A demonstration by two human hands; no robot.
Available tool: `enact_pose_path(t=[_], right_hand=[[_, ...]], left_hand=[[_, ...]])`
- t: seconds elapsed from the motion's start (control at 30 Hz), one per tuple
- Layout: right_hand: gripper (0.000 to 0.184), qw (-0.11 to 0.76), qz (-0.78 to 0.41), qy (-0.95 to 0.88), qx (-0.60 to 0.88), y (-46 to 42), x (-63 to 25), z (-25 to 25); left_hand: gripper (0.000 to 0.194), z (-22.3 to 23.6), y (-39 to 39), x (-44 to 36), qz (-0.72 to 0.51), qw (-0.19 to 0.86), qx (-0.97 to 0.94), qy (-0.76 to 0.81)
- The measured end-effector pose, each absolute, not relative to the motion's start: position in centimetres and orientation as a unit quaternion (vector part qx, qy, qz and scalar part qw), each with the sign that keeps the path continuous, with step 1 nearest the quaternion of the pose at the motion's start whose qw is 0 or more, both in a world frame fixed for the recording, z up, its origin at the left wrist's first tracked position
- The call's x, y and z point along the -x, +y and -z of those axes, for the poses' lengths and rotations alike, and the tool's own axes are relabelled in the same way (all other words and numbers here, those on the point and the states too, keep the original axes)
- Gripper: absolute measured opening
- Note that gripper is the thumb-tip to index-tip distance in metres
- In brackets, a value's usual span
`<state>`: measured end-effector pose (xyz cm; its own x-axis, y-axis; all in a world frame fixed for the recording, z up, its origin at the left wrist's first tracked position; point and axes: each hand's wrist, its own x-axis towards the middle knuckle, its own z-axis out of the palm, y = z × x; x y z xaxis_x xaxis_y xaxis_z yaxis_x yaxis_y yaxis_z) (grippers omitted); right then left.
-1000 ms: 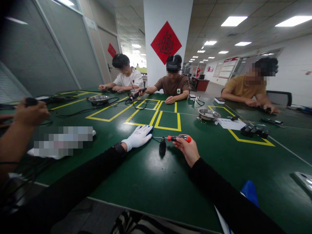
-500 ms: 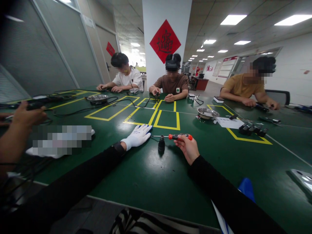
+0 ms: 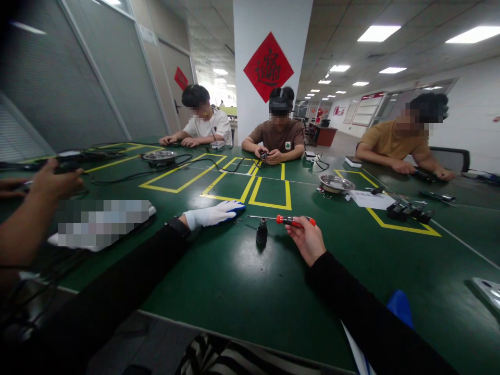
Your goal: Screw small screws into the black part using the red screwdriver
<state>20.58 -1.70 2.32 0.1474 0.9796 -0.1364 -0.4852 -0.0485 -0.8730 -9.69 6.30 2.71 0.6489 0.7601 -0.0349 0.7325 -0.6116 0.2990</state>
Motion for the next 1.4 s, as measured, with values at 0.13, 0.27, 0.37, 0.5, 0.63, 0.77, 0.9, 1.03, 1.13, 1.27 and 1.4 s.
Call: enact_pose_path(t=[0.13, 0.27, 0.37, 0.5, 0.63, 0.77, 0.9, 1.03, 1.13, 1.27, 1.4], right_hand=[[0.008, 0.629, -0.587, -0.284, 0.424, -1.5, -20.7, -2.2], [0.009, 0.637, -0.583, -0.273, 0.423, -1.6, -20.7, -2.3], [0.009, 0.640, -0.583, -0.268, 0.423, -1.7, -20.6, -2.5], [0.010, 0.640, -0.585, -0.265, 0.421, -1.6, -20.6, -2.5], [0.010, 0.640, -0.587, -0.262, 0.422, -1.4, -20.8, -2.3], [0.009, 0.641, -0.588, -0.260, 0.420, -1.2, -21.0, -2.1], [0.010, 0.642, -0.588, -0.261, 0.418, -1.2, -21.0, -2.0], [0.009, 0.642, -0.589, -0.264, 0.414, -1.2, -20.9, -2.0], [0.009, 0.643, -0.589, -0.265, 0.411, -1.2, -20.9, -2.0], [0.009, 0.645, -0.592, -0.259, 0.408, -1.2, -20.9, -2.1], [0.010, 0.644, -0.596, -0.251, 0.409, -1.2, -21.0, -2.2]], left_hand=[[0.057, -3.4, 6.0, 10.2, -0.034, 0.172, -0.900, 0.398], [0.059, -3.3, 5.7, 9.5, -0.030, 0.160, -0.891, 0.423], [0.060, -3.2, 5.5, 8.9, -0.019, 0.149, -0.892, 0.427], [0.057, -3.4, 5.3, 8.6, -0.003, 0.131, -0.890, 0.438], [0.059, -3.3, 5.3, 8.7, -0.007, 0.153, -0.884, 0.443], [0.064, -2.8, 5.3, 8.4, -0.039, 0.149, -0.881, 0.448], [0.045, -2.1, 5.3, 7.9, -0.085, 0.132, -0.871, 0.465], [0.041, -0.9, 5.3, 7.6, -0.112, 0.118, -0.874, 0.458], [0.043, 0.0, 5.2, 7.5, -0.150, 0.111, -0.876, 0.444], [0.043, 0.6, 5.0, 7.2, -0.171, 0.108, -0.874, 0.443], [0.050, 0.0, 5.0, 7.3, -0.201, 0.180, -0.860, 0.432]])
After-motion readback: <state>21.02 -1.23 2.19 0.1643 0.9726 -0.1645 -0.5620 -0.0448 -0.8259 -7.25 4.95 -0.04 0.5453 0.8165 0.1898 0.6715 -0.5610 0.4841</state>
